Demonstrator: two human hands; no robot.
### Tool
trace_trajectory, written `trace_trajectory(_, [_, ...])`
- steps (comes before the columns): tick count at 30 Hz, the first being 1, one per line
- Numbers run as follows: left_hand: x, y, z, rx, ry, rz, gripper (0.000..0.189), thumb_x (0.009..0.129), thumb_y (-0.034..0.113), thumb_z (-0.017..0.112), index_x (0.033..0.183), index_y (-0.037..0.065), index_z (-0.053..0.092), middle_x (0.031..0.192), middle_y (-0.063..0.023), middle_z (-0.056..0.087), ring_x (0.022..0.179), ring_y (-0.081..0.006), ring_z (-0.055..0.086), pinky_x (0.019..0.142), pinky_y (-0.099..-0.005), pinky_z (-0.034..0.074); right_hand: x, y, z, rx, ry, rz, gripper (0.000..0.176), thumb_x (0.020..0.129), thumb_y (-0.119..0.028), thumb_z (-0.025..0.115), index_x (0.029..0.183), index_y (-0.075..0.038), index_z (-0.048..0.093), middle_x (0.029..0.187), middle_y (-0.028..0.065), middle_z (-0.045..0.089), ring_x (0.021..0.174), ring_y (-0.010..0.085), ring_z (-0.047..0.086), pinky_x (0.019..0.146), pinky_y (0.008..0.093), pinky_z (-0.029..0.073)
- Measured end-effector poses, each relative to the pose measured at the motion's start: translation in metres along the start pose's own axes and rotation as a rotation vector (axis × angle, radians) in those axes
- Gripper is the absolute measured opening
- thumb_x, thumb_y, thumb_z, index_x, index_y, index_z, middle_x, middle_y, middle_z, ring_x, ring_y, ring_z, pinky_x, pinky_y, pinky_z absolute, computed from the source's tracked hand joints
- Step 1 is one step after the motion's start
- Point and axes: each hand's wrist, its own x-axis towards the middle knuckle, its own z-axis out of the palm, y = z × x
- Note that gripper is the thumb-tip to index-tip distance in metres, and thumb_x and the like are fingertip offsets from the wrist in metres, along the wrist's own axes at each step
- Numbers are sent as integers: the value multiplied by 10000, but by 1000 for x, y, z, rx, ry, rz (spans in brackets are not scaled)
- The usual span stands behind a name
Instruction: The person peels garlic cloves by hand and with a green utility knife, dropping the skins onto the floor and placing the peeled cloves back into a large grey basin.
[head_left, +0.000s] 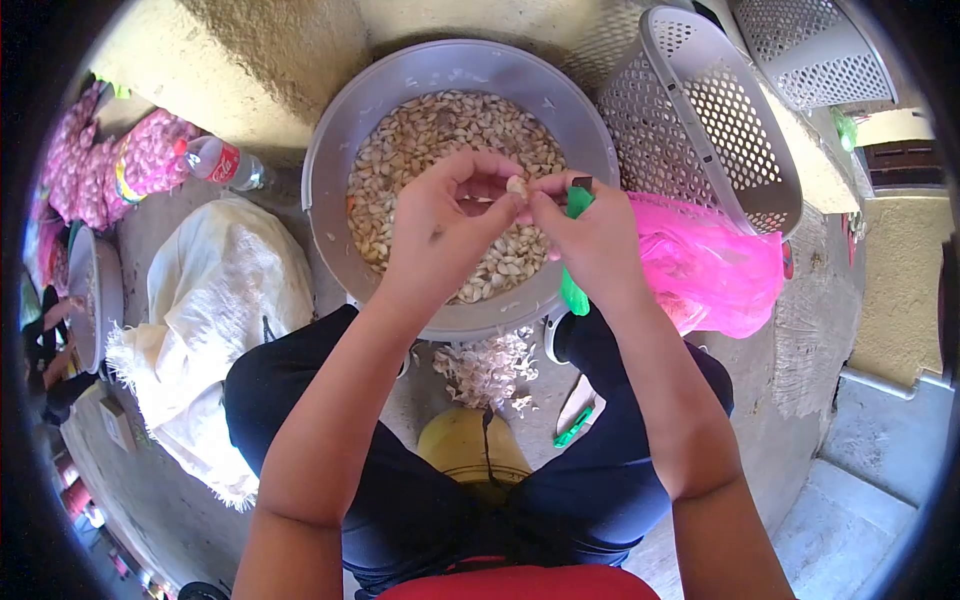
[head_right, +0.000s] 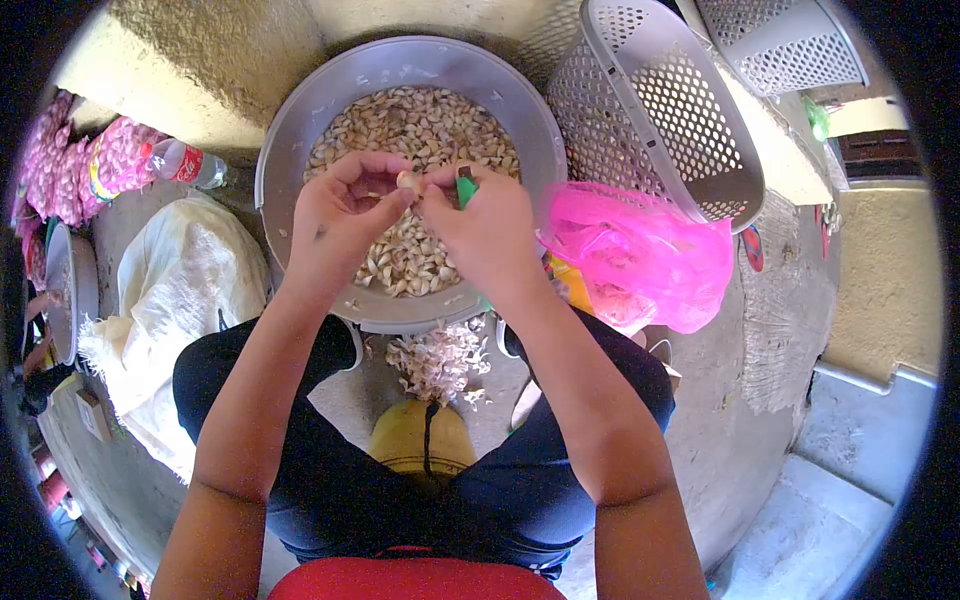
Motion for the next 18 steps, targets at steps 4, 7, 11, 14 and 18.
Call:
trace_trajectory(4, [-1,4,-2,80,-22,-62,247,771,60,616,996,-29,565,864,-55,605,754,-92,565,702,-206,450,0,2,-2,-154,19,-73,174,717,-187,617,765,-20,597,593,102,568,547,143,549,518,290,426])
trace_trajectory(7, [1,5,-7,-69,-77,-185,248,783,74,588,1005,-33,560,859,-66,608,739,-107,577,696,-220,468,1,4,-2,-71,-3,-32,158,715,-173,613,757,-23,588,570,79,549,532,125,542,500,274,423])
trace_trajectory(11, [5,-3,-13,-480,-164,-321,257,795,74,539,1032,-25,538,876,-76,606,755,-123,587,685,-246,493,-1,-8,-2,155,-58,140,129,725,-144,600,760,-21,578,555,38,529,491,103,515,455,242,411])
trace_trajectory(14, [4,-5,-15,-654,-223,-366,260,806,74,510,1049,-18,518,882,-69,599,762,-116,582,665,-250,499,0,-6,-2,405,-125,215,105,729,-116,592,777,-28,560,568,15,518,453,79,470,421,216,391])
trace_trajectory(18, [5,-1,-17,-683,-333,-387,235,826,112,494,1032,0,512,864,-43,585,743,-85,564,609,-232,485,1,-2,-2,647,-184,276,100,730,-100,592,791,-44,537,589,11,504,430,78,437,406,220,374])
